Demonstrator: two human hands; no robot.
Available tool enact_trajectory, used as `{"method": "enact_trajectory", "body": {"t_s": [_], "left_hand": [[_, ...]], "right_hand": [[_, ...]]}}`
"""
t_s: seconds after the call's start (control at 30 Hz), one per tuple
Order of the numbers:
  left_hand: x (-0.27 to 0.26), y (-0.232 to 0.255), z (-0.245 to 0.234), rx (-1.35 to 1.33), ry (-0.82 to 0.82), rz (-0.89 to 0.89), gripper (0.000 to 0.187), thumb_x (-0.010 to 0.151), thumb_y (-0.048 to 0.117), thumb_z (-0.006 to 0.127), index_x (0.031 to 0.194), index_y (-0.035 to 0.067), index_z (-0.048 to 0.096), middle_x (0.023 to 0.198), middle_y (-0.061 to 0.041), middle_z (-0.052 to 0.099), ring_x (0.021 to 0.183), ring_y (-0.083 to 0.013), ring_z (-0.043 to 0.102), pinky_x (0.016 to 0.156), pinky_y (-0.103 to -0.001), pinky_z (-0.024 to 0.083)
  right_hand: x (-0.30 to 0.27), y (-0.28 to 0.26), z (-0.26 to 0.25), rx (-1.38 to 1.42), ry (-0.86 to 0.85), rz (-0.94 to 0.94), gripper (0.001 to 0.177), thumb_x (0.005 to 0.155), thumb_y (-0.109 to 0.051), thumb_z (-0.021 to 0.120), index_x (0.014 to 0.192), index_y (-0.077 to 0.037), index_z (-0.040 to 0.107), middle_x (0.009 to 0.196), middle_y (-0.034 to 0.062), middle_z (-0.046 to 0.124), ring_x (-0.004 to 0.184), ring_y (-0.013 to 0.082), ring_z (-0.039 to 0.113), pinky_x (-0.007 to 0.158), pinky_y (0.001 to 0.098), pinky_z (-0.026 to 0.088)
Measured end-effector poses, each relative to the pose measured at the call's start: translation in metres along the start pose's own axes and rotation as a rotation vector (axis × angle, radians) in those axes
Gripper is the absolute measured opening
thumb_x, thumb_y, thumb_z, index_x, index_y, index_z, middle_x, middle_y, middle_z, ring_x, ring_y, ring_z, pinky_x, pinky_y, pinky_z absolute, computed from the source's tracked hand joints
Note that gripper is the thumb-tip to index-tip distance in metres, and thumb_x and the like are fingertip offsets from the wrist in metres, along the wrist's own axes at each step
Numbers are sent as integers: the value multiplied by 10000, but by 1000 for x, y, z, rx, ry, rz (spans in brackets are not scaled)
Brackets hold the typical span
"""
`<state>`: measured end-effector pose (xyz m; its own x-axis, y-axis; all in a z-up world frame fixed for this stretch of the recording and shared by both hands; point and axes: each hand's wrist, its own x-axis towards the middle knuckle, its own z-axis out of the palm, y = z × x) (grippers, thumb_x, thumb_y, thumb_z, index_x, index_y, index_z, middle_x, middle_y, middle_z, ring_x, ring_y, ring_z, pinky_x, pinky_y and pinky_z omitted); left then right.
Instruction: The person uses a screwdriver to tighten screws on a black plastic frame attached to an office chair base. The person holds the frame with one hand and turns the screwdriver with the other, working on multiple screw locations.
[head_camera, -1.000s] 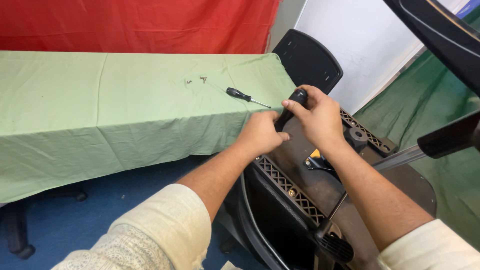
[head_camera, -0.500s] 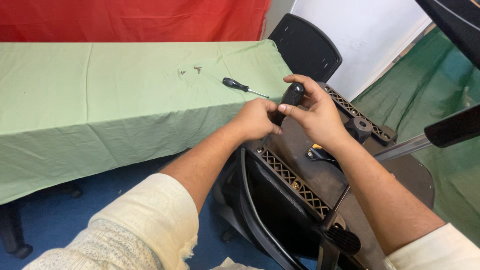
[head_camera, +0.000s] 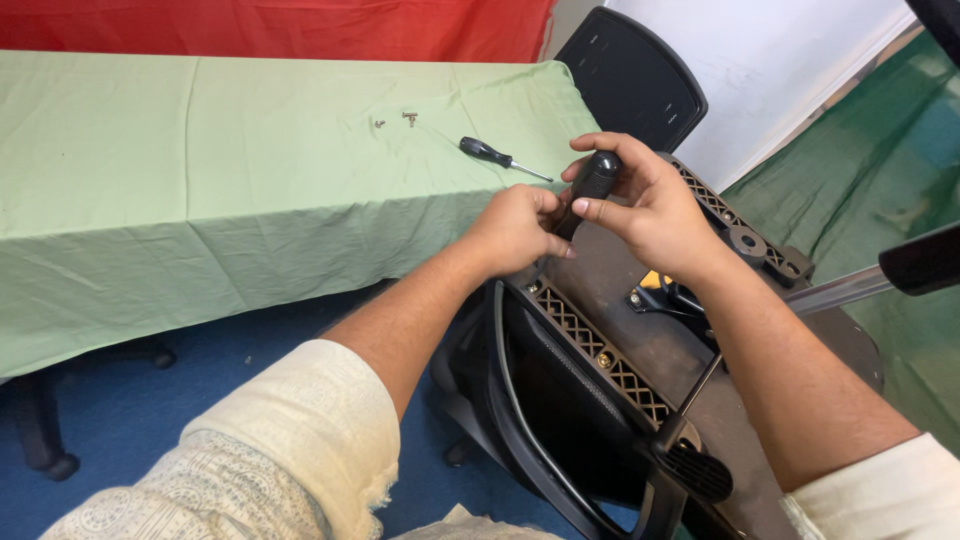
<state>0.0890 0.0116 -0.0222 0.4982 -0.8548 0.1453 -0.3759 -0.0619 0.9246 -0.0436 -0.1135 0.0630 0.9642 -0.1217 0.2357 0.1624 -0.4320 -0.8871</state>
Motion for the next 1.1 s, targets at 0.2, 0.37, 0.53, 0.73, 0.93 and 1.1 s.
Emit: {"method": "enact_trajectory", "body": {"t_s": [0.2,0.37,0.53,0.73,0.93,1.1], "left_hand": [[0,7,2,0,14,59,273,688,119,888,875,5,724,747,-35,722,704,-125,663,702,-304,544],[-2,5,5,5,19,22,282,700,111,892,900,-2,728,784,-65,734,722,-147,661,714,-312,545],[-1,-1,11,-52,41,40,318,695,101,877,967,13,738,859,-68,776,789,-144,724,758,-304,570],[-7,7,12,-49,78,54,317,689,138,882,939,-1,744,875,-92,787,810,-156,747,762,-308,581],[-17,29,18,66,164,-68,320,715,214,886,901,-11,756,803,-143,775,747,-216,743,705,-362,568],[-24,30,32,75,287,74,335,740,205,881,965,12,726,856,-148,759,793,-272,737,718,-384,557]], "right_hand": [[-2,0,-5,-4,12,-20,522,928,72,674,1408,-62,519,1221,73,647,1158,185,677,1047,367,567],[-4,3,-5,48,1,-5,526,927,80,661,1412,-65,517,1225,73,643,1155,187,671,1041,370,566],[-4,5,-7,70,-37,-15,518,927,79,657,1406,-64,521,1237,77,644,1156,189,668,1029,369,566],[-5,7,-4,9,19,-21,482,909,58,697,1349,-62,540,1194,69,673,1114,167,693,995,344,580],[-12,4,16,-176,214,-61,477,887,47,742,1312,-58,553,1120,64,701,1067,124,692,941,289,585],[-21,-5,37,-286,463,11,462,883,27,771,1296,-49,579,970,68,683,889,105,672,765,284,582]]}}
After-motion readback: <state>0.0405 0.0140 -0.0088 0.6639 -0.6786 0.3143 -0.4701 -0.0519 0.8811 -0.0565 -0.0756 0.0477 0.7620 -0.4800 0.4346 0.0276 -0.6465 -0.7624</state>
